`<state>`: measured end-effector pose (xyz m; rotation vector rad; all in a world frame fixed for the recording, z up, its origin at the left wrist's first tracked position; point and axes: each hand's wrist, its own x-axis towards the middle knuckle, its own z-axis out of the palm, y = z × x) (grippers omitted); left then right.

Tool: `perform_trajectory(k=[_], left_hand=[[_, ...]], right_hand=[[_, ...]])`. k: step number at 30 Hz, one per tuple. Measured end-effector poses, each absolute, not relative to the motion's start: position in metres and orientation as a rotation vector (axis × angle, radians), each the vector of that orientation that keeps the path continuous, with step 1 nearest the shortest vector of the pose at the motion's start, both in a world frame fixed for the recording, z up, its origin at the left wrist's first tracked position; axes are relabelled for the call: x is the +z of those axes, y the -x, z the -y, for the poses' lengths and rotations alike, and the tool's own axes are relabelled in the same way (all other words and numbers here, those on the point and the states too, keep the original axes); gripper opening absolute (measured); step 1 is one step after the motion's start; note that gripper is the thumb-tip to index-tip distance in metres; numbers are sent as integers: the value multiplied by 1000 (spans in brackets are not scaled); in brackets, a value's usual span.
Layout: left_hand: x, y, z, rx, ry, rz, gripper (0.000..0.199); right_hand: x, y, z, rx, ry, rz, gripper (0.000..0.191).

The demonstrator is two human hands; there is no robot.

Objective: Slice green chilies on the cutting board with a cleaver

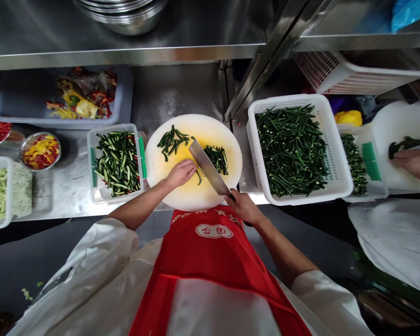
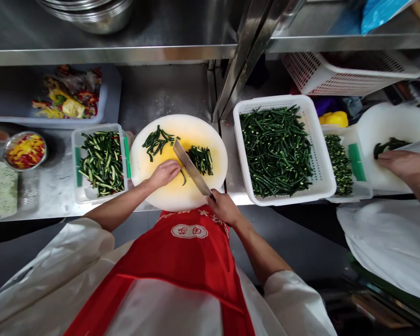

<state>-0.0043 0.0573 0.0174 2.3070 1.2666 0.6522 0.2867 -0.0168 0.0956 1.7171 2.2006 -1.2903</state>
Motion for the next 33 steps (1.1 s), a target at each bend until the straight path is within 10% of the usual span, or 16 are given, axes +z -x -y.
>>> perform_trajectory(k=[9,33], left_hand=[[37,35,-151,470,-2268,-1732,21],[-2,-13,-34,601,-2344,-1166,27]], right_hand=[[122,-316,39,-1531,-1436,-2139,25],[129,-322,31,-1574,-1659,-1973,28]])
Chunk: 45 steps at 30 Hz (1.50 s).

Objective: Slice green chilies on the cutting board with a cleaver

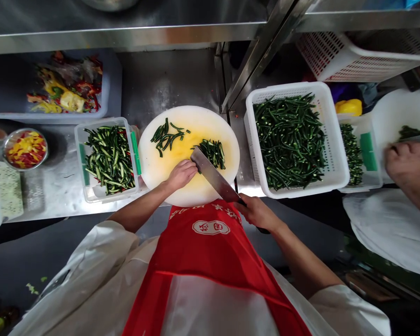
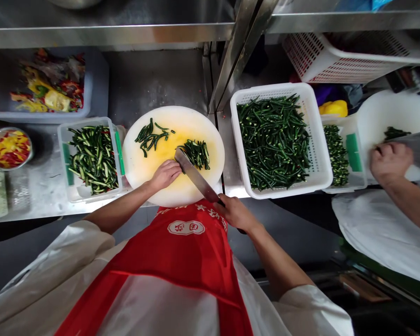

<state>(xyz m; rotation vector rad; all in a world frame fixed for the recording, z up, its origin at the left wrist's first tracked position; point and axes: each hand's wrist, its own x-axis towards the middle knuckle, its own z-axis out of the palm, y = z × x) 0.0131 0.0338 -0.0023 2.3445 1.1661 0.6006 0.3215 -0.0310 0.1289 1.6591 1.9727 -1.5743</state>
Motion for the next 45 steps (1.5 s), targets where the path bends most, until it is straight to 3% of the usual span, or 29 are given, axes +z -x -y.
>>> perform_trajectory(k=[7,17,24,28,31,35,39,45], left_hand=[[-3,-12,-36,609,-2310,-1147,28],[11,-7,-43,543,-2332,-1065,29],[30,34,-117,590,-2185,-1818,22],[29,36,-147,404,-2073,-1899,13],[35,32,-148,534,-2006,-1913,12],[50,26,-119,811,-2149,-1688,15],[43,9,-69,515,-2452,-1088,18],[18,-13,-33,398,-2453,-1204,25]], right_hand=[[135,-323,25,-1559,-1639,-1938,26],[81,-291,16,-1474,-1703,-2120,25],[115,-318,32,-1601,-1651,-2043,29],[119,-319,38,-1615,-1496,-2065,30],[112,-317,40,-1644,-1572,-2009,30],[101,-317,39,-1686,-1778,-1955,32],[97,-316,37,-1675,-1847,-1939,34],[114,-310,35,-1611,-1753,-1966,29]])
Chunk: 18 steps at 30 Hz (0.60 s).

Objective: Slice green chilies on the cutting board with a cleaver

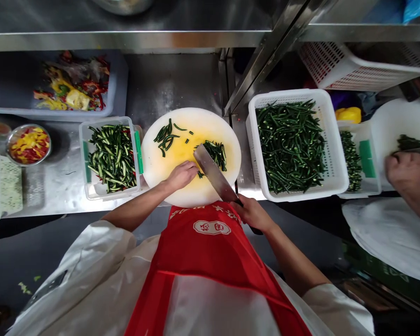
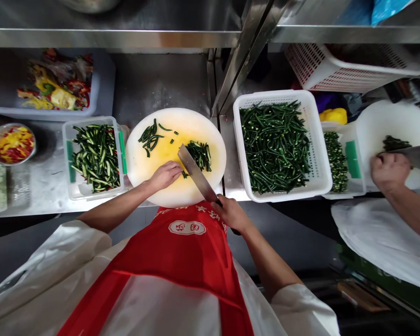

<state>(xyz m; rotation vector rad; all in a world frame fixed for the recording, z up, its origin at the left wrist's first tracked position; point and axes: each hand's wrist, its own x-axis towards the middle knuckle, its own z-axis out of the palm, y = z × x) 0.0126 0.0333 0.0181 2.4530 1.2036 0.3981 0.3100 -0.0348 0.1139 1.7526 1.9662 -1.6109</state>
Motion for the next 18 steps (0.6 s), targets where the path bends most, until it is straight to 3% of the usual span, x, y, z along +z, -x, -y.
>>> perform_trajectory(k=[8,18], left_hand=[[14,-13,-36,468,-2447,-1182,25],[22,-3,-34,527,-2402,-1177,24]], right_hand=[[147,-311,32,-1470,-1640,-1922,27],[115,-265,19,-1078,-1562,-2066,21]])
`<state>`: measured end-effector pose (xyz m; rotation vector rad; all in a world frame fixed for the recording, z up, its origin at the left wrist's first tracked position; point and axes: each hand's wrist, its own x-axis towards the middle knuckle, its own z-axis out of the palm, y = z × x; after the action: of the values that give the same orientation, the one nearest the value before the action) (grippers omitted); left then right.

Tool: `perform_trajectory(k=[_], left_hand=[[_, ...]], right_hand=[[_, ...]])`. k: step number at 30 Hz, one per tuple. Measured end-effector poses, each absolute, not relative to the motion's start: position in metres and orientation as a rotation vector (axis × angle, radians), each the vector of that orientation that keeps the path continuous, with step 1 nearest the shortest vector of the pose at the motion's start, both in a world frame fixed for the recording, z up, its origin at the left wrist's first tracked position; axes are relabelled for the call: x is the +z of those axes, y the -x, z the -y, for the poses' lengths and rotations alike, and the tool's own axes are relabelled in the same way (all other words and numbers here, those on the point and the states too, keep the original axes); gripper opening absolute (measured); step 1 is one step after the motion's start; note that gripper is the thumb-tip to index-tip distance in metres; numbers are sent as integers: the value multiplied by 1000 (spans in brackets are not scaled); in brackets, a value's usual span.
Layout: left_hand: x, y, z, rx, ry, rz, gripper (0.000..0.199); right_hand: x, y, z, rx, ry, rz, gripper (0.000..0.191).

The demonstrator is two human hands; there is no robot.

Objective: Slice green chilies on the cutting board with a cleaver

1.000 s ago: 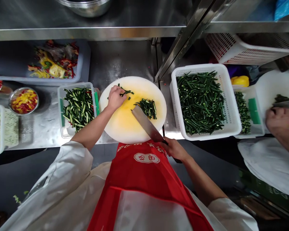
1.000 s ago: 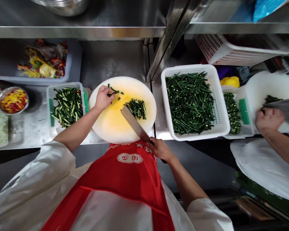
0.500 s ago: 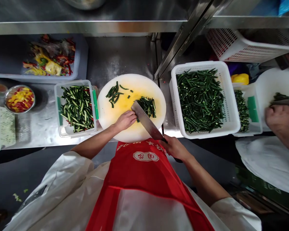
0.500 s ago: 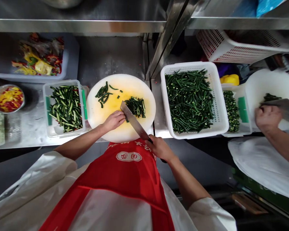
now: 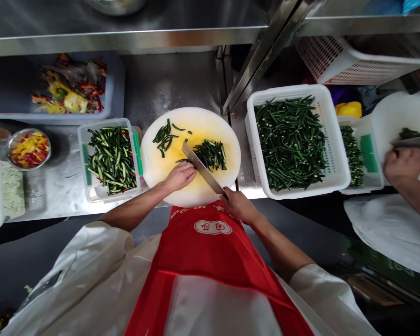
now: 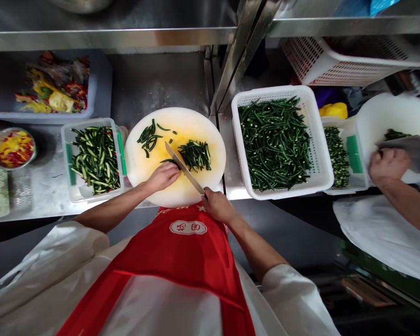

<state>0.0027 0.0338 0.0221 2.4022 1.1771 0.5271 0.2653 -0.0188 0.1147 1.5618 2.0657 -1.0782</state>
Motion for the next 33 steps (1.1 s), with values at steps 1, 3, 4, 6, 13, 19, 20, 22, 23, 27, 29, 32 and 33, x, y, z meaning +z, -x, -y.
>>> perform_trajectory(k=[1,3,4,6,13,19,20,22,23,27,29,32,33], left_hand=[[23,-1,-34,567,-2360,-1268,23],[24,4,-36,583,-2261,-1475,21],[23,6,-37,552,-2223,-1548,21],[20,11,-39,463,-2187,-1603,20],[24,26,-43,309,-2286,-1529,24],[26,25,-38,359,-2341,-1432,24],[24,23,-36,378,-2354,-1385,24],[21,17,-33,427,-2373,-1314,25],[19,14,-33,453,-2377,-1286,25],[15,8,-33,530,-2363,-1239,25],[14,8,-34,543,-2354,-1246,25],[13,10,-35,553,-2341,-1253,26],[12,10,-35,556,-2337,-1251,26]], right_hand=[[117,-267,18,-1060,-1536,-2077,21],[121,-269,17,-1036,-1490,-2097,20],[122,-269,17,-1025,-1477,-2097,21],[122,-262,17,-1005,-1484,-2079,21],[110,-241,17,-945,-1482,-2129,24],[117,-269,28,-985,-1513,-2115,23],[119,-271,29,-1006,-1521,-2125,23],[124,-273,28,-1051,-1531,-2158,23],[127,-274,28,-1074,-1532,-2167,23],[141,-285,28,-1160,-1535,-2128,20],[149,-295,29,-1219,-1536,-2092,21],[158,-306,30,-1292,-1532,-2046,23],[158,-306,29,-1299,-1533,-2033,24]])
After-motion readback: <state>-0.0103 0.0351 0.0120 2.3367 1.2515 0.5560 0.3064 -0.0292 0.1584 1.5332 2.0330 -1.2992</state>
